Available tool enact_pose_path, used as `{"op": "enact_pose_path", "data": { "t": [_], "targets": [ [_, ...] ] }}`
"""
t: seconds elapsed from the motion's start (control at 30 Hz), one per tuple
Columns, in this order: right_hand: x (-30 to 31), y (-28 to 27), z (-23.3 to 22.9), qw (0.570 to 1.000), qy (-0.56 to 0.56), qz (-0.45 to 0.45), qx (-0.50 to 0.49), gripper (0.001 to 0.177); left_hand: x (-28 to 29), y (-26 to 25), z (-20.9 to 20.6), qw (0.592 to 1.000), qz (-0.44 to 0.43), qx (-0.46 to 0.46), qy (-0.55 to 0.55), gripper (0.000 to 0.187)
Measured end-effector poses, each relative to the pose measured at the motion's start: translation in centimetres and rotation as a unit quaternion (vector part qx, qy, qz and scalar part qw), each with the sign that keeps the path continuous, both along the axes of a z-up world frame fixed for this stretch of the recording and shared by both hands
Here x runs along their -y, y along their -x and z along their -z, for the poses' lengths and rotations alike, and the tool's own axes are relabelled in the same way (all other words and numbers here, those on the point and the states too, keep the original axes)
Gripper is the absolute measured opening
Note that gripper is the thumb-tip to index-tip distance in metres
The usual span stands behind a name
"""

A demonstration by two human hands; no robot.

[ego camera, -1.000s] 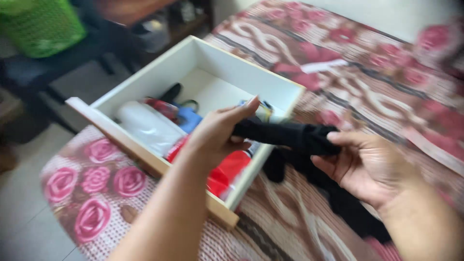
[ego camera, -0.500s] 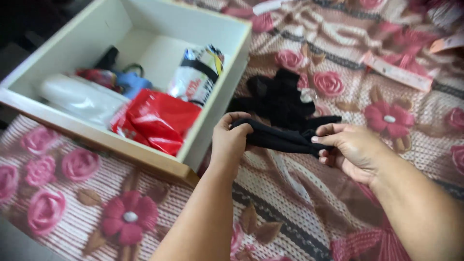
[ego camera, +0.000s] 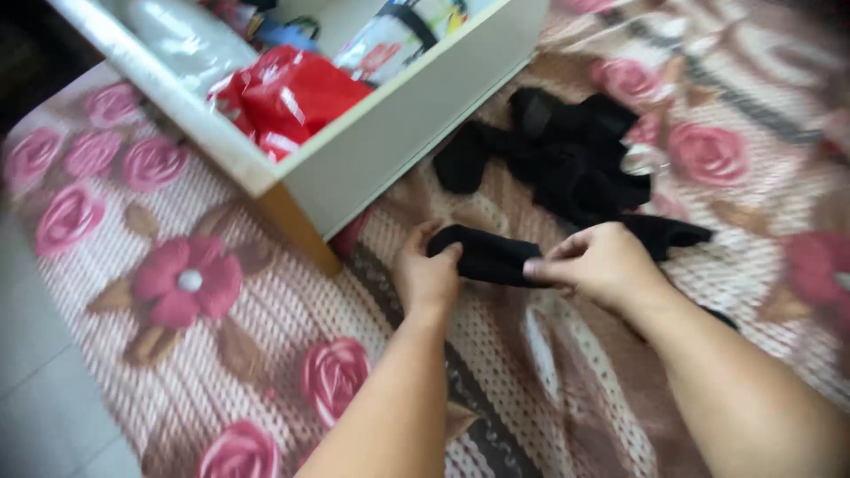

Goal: Organize items in a bedroom drawer and tidy small objects on the bed.

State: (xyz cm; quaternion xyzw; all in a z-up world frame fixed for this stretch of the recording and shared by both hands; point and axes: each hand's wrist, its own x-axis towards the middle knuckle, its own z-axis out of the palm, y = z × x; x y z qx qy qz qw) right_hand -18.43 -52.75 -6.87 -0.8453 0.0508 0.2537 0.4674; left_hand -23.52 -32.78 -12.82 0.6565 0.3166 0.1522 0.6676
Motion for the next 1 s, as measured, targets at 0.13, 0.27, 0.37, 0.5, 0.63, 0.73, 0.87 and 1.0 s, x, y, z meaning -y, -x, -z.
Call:
{"op": "enact_pose_path", "data": {
  "t": [0.13, 0.27, 0.37, 0.5, 0.63, 0.73, 0.87, 1.0],
  "targets": [
    [1.3, 1.4, 7.1, 0.941, 0.215, -0.142, 0.218, 0.057, 0.8, 2.5, 2.9, 0.994, -0.016, -0.007, 0.106, 0.042],
    [1.8, 0.8, 7.7, 0.963, 0.096, -0.063, 0.246, 0.037, 0.4, 2.2, 2.9, 0.998, -0.051, 0.031, 0.002, 0.028],
    [1.8, 0.7, 6.0, 0.969, -0.217, 0.081, 0.088, 0.031, 0.2, 3.1, 2.7, 0.995, -0.072, 0.071, -0.016, 0.025],
    [1.0, 2.0, -0.8, 0.822, -0.501, 0.263, -0.068, 0.030, 0.9, 2.3, -0.2, 0.994, -0.055, 0.077, 0.053, 0.024],
    [3.2, 2.1, -2.0, 0.842, -0.517, 0.130, -0.085, 0.030, 2.4, 2.6, -1.3, 0.990, -0.056, 0.053, 0.121, 0.021],
    [6.0, 0.9, -0.2, 0.968, -0.242, -0.055, -0.034, 0.036, 2.8, 1.4, 1.1, 0.987, -0.022, 0.096, 0.128, 0.018],
    [7.1, 1.6, -0.8, 0.978, -0.033, -0.172, -0.113, 0.039, 3.8, 0.9, 1.6, 0.992, 0.026, 0.118, 0.049, 0.019],
    [9.7, 0.7, 1.1, 0.947, -0.206, -0.236, -0.069, 0.065, 3.8, 0.9, 1.4, 0.991, 0.071, 0.101, -0.052, 0.020]
  ]
}}
